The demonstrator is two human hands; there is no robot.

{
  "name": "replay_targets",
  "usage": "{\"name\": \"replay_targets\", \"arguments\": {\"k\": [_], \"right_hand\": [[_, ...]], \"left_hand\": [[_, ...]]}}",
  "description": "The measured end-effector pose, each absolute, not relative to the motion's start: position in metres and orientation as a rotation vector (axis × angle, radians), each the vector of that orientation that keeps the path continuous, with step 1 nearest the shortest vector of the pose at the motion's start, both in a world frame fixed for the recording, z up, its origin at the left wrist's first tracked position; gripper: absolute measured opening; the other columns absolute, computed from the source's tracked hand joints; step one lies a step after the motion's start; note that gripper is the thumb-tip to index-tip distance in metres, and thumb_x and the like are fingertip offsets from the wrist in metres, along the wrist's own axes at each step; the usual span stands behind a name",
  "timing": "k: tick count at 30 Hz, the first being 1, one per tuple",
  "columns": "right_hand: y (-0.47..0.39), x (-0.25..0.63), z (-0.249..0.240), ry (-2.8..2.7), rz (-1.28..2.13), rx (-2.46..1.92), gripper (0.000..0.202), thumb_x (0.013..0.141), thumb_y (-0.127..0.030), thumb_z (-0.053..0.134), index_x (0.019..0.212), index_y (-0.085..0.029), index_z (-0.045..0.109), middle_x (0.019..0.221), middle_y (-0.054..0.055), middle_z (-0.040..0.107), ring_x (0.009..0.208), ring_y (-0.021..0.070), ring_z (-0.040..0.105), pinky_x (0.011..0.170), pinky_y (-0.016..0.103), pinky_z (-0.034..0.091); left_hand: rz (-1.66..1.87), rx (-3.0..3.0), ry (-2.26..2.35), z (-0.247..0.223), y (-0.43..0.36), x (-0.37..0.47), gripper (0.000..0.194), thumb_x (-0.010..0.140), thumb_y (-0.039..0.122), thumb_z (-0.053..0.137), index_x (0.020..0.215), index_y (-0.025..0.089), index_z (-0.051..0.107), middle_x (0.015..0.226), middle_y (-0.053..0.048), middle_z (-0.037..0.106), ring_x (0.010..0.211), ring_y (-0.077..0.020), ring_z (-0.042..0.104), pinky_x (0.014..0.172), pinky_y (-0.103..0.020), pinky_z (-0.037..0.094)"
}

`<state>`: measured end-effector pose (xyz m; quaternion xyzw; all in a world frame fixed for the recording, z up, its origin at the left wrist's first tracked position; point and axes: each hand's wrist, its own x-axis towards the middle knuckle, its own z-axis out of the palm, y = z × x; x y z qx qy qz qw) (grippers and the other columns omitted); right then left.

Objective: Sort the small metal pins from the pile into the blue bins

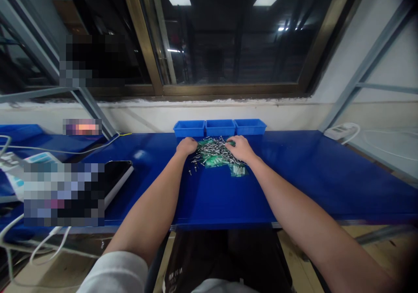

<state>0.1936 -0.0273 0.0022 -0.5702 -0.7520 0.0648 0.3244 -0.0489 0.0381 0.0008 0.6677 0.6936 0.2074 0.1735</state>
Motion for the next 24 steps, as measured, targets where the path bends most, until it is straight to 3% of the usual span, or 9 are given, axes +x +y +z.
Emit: {"name": "replay_targets", "arguments": {"k": [7, 15, 24], "right_hand": [[-0.028, 0.194, 0.004, -1.965, 0.177, -1.500, 0.029, 0.084, -0.039, 0.049, 0.096, -0.019, 0.066, 0.102, 0.008, 0.064, 0.102, 0.0236, 0.051, 0.088, 0.034, 0.038], [-0.026, 0.195, 0.002, -1.953, 0.169, -1.496, 0.028, 0.083, -0.038, 0.049, 0.094, -0.020, 0.067, 0.100, 0.006, 0.065, 0.100, 0.0236, 0.052, 0.087, 0.034, 0.038], [-0.026, 0.194, 0.007, -1.823, 0.098, -1.350, 0.034, 0.082, -0.040, 0.051, 0.104, -0.018, 0.064, 0.102, 0.009, 0.065, 0.101, 0.0237, 0.053, 0.091, 0.037, 0.039]], "left_hand": [[0.937, 1.802, 1.869, -0.001, 0.038, -0.046, 0.023, 0.068, 0.026, 0.059, 0.088, 0.018, 0.067, 0.084, -0.006, 0.071, 0.083, -0.0213, 0.064, 0.074, -0.030, 0.049], [1.338, 1.766, 1.698, 0.020, 0.018, -0.039, 0.028, 0.063, 0.035, 0.072, 0.085, 0.018, 0.070, 0.074, -0.002, 0.071, 0.074, -0.0175, 0.065, 0.078, -0.028, 0.049], [1.734, 1.701, 1.451, 0.043, -0.005, -0.023, 0.023, 0.072, 0.034, 0.064, 0.084, 0.016, 0.068, 0.080, -0.003, 0.070, 0.076, -0.0158, 0.064, 0.073, -0.025, 0.049]]}}
